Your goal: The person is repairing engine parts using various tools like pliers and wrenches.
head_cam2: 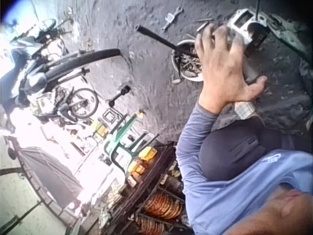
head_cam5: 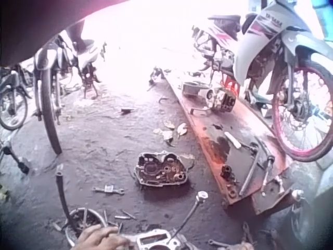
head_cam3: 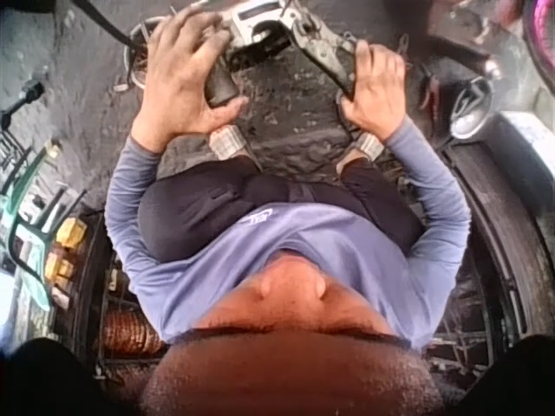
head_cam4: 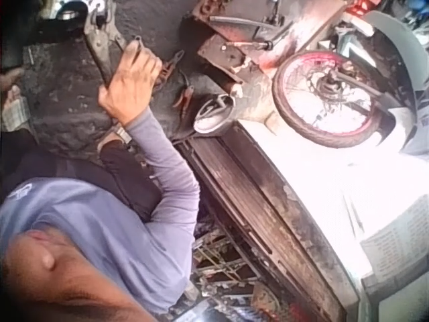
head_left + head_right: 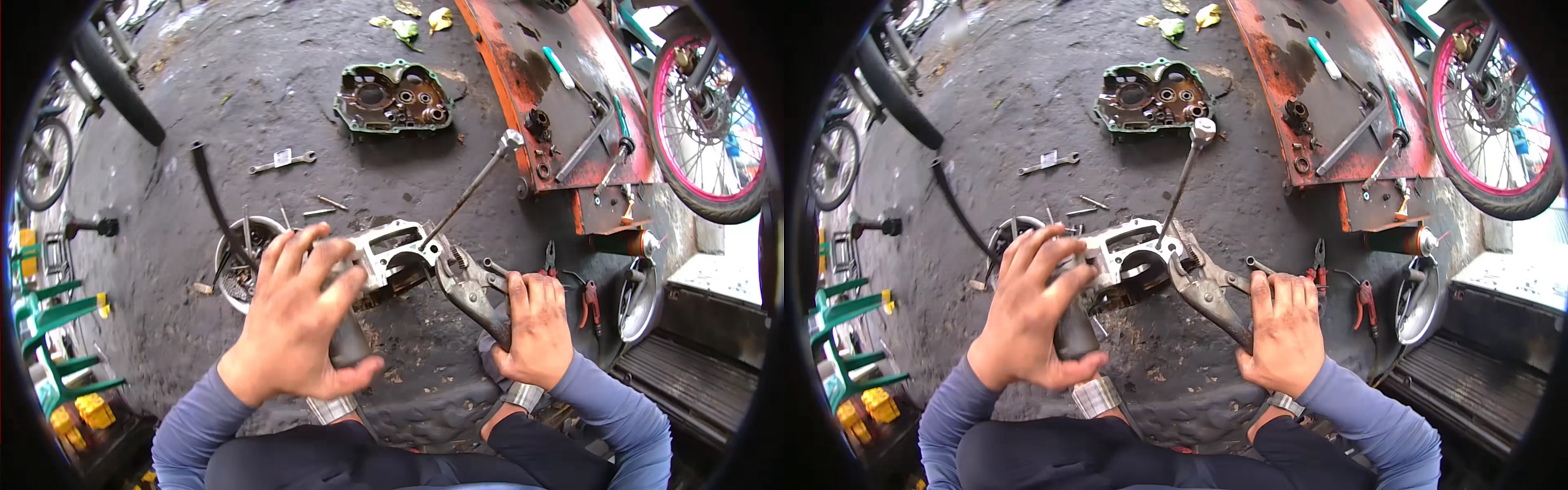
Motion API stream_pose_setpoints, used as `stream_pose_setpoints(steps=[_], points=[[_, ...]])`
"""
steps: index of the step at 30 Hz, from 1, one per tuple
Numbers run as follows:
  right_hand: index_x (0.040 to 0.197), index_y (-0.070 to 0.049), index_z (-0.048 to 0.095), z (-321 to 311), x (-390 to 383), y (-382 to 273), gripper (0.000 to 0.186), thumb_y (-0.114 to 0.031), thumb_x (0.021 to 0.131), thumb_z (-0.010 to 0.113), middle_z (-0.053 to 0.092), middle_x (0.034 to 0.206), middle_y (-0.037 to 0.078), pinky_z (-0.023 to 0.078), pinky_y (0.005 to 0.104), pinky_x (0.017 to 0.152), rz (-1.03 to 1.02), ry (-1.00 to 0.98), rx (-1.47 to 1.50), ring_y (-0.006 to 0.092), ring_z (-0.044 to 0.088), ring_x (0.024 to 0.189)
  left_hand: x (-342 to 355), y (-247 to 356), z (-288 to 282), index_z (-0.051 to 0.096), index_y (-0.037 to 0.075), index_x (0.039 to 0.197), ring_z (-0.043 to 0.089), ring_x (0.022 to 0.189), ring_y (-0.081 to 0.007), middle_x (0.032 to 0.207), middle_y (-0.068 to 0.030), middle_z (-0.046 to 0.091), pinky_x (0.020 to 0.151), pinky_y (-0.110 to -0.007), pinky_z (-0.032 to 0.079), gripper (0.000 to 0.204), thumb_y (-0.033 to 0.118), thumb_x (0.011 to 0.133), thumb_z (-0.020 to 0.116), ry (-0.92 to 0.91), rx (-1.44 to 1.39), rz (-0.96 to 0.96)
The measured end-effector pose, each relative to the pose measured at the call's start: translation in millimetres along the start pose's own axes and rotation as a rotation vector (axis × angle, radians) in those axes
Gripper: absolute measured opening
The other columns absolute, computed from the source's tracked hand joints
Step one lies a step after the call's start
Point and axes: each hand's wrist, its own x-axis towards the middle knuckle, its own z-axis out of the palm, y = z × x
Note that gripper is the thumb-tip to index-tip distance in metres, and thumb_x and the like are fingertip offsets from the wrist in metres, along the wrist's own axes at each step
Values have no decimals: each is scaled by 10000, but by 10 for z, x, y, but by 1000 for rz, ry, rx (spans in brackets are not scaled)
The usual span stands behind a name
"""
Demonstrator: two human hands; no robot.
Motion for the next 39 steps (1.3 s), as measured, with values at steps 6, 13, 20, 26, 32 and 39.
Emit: stream_pose_setpoints(steps=[6, 13, 20, 26, 32, 39], points=[[1330, 65, 467, -40, 68, -421, 877, -225, 571, 795, 514, 1147, 217, 361, 510, 1027, 125, -17, -23, 382, 503, 1112, -113, -18, 173, 689, 81, 998, 603, 1113, -376, 1116, -156, 631, 1007, -637, 337, 637, 638, 688, 686, 94, -81, 123], [1436, 58, 425, -23, -56, -808, 938, -211, 619, 801, 521, 1125, 189, 388, 476, 988, 324, -78, 66, 356, 526, 1062, -211, -67, 187, 690, -18, 935, 631, 1059, -420, 960, -195, 641, 1014, -668, 313, 895, 838, 683, 622, 84, -8, 214], [1441, -30, 474, 33, -131, -943, 835, -139, 658, 743, 506, 1161, 201, 339, 549, 1053, 477, -2, 82, 383, 487, 1134, -174, 44, 151, 683, -31, 913, 633, 1042, -403, 956, -210, 647, 988, -634, 352, 933, 871, 710, 564, -13, 143, 358], [1391, -50, 534, 110, -138, -968, 742, -40, 661, 668, 522, 1134, 190, 373, 536, 1051, 501, 122, -21, 384, 501, 1120, -218, 105, 172, 699, -22, 963, 623, 1040, -382, 1078, -178, 649, 864, -522, 418, 851, 785, 698, 642, -53, 181, 396], [1306, -16, 550, 273, -157, -824, 712, 14, 604, 661, 542, 1130, 196, 411, 507, 1000, 486, 185, 101, 385, 532, 1094, -179, 191, 176, 700, -9, 981, 614, 1036, -387, 1081, -165, 632, 843, -516, 425, 783, 721, 698, 679, -91, 207, 384], [1179, -5, 567, 403, -75, -592, 471, -22, 710, 611, 555, 1035, 166, 413, 483, 1049, 499, 303, -116, 360, 559, 1043, -87, 313, 247, 695, -6, 957, 597, 1034, -391, 1028, -147, 604, 830, -512, 427, 719, 663, 692, 706, -51, 195, 364]])
